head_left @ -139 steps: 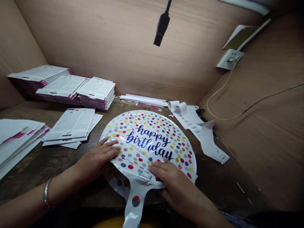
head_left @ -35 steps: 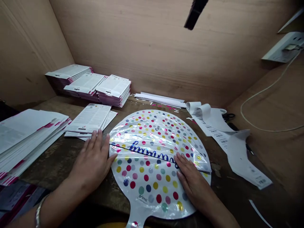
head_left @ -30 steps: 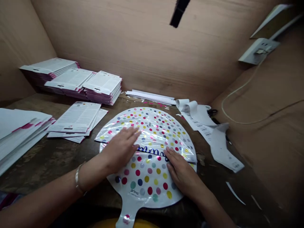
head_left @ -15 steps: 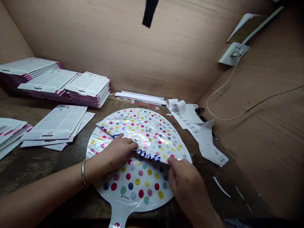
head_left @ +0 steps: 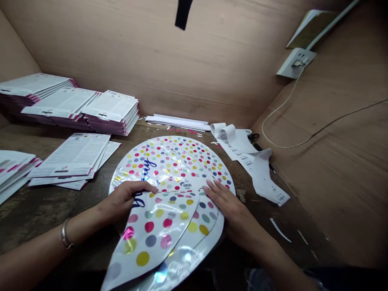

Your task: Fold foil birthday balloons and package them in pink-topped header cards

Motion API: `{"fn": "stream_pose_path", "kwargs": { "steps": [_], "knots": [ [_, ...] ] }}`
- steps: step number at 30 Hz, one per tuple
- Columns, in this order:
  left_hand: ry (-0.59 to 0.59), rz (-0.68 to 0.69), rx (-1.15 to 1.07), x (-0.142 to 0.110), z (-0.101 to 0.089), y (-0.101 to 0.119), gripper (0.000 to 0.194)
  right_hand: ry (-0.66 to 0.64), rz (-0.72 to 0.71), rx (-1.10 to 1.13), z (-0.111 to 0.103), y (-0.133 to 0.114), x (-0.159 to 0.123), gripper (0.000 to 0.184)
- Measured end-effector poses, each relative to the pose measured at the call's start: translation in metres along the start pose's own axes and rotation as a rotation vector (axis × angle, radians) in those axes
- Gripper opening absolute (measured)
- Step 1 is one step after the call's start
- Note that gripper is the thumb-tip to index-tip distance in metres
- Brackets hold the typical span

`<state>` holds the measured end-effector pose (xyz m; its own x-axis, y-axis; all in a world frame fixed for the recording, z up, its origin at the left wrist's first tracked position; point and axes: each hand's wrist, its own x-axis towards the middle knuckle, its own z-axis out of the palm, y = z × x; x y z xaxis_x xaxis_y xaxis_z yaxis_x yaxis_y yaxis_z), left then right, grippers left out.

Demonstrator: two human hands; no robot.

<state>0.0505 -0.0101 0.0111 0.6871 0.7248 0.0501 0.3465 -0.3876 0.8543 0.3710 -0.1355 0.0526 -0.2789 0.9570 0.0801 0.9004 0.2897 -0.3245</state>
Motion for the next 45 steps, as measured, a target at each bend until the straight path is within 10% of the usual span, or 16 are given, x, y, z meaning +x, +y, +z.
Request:
{"fn": "stream_pose_path", "kwargs": {
  "steps": [6, 14, 22, 27, 33, 45],
  "knots": [
    [-0.109, 0.028, 0.103, -0.022, -0.009, -0.005, 0.021, -0.084, -0.043, 0.115, 0.032, 0.012, 0.018, 0.041],
    [-0.223, 0.199, 0.276, -0.028, -0.016, -0.011, 0.027, 0.019, -0.142, 0.155, 0.03, 0.005, 0.022, 0.053],
    [0.143, 0.007, 0.487, -0.023, -0.016, -0.015, 0.025, 0.063, 0.129, 0.427, 0.038, 0.003, 0.041, 0.026],
    [0.291, -0.284, 0.543, -0.01, -0.011, -0.005, 0.025, 0.076, 0.425, 0.195, 0.039, 0.001, 0.065, 0.023],
    [0.416, -0.303, 0.461, -0.013, -0.005, -0.009, 0.026, 0.111, 0.494, -0.017, 0.049, 0.0, 0.083, 0.025],
    [0.311, -0.253, 0.508, -0.038, 0.005, 0.002, 0.043, 0.065, 0.48, -0.194, 0.049, -0.002, 0.087, 0.032]
  ]
}}
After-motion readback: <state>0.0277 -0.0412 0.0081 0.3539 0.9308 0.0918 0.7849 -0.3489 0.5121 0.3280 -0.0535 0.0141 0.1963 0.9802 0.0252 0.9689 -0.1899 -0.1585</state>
